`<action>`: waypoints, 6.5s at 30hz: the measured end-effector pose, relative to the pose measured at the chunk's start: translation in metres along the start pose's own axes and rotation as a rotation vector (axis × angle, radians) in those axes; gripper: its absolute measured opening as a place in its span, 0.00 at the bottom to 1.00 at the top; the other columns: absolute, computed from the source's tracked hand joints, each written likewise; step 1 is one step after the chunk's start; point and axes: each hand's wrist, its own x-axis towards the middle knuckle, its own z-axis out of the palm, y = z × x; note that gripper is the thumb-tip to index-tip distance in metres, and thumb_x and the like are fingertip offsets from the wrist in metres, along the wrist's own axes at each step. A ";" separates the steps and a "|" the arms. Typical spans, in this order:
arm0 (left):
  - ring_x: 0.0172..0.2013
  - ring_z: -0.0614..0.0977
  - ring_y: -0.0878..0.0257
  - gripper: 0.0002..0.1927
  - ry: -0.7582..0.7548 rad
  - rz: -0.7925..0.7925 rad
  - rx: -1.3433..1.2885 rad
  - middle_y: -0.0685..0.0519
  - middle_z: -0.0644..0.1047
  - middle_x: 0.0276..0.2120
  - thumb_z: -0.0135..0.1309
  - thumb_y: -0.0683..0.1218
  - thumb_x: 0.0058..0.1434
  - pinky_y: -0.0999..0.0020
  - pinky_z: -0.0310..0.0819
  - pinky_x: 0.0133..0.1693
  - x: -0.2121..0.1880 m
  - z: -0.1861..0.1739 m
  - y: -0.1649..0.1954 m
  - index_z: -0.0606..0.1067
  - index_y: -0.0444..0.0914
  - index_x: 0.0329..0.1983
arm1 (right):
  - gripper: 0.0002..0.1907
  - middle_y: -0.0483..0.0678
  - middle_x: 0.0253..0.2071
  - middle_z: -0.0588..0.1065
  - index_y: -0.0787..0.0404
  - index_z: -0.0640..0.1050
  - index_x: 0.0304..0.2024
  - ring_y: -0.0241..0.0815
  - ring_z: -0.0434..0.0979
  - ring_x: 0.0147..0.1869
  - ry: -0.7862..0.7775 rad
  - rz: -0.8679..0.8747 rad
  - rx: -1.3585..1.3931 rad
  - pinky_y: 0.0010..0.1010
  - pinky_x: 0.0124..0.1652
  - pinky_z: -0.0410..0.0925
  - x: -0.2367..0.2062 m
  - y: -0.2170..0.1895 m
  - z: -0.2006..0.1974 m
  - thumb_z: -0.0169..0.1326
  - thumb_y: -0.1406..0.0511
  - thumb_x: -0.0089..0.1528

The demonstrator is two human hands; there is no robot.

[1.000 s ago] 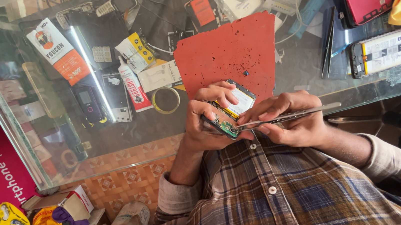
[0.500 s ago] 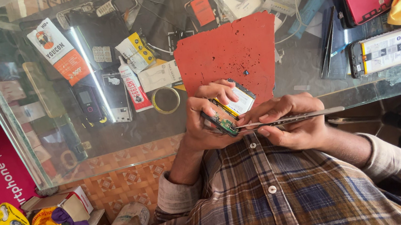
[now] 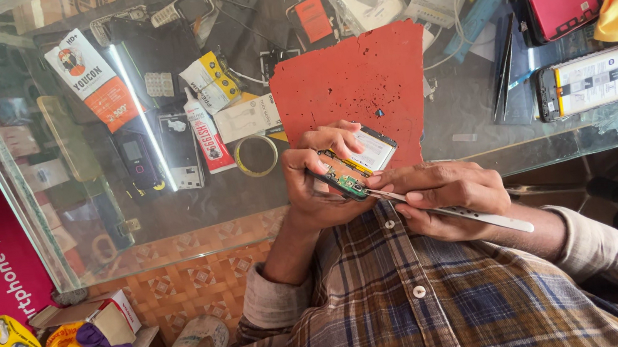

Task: The person disassembles a smartphone on a glass workbench, removes the motherboard, and uses a metal spudger to pry and adjust internal components. They then reinsert the motherboard and continue adjusting internal parts with the spudger.

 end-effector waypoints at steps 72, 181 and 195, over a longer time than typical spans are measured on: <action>0.69 0.63 0.56 0.37 -0.295 -0.581 -0.958 0.49 0.61 0.68 0.46 0.71 0.69 0.53 0.53 0.72 -0.002 0.021 0.027 0.64 0.38 0.64 | 0.13 0.51 0.41 0.82 0.59 0.76 0.40 0.53 0.77 0.61 0.001 0.060 -0.080 0.57 0.70 0.63 0.026 -0.017 -0.019 0.68 0.69 0.57; 0.55 0.83 0.45 0.36 -0.163 -0.784 -0.683 0.31 0.68 0.66 0.44 0.38 0.76 0.47 0.84 0.55 0.024 0.014 0.085 0.41 0.44 0.79 | 0.15 0.58 0.44 0.77 0.68 0.72 0.47 0.50 0.84 0.47 0.424 0.295 0.136 0.48 0.50 0.82 0.037 -0.026 -0.034 0.60 0.63 0.71; 0.54 0.82 0.46 0.37 -0.155 -0.819 -0.711 0.32 0.68 0.67 0.43 0.36 0.76 0.48 0.83 0.54 0.024 0.016 0.084 0.40 0.46 0.80 | 0.12 0.60 0.38 0.80 0.70 0.75 0.41 0.52 0.86 0.45 0.351 0.286 0.266 0.46 0.47 0.82 0.020 0.000 -0.043 0.60 0.65 0.72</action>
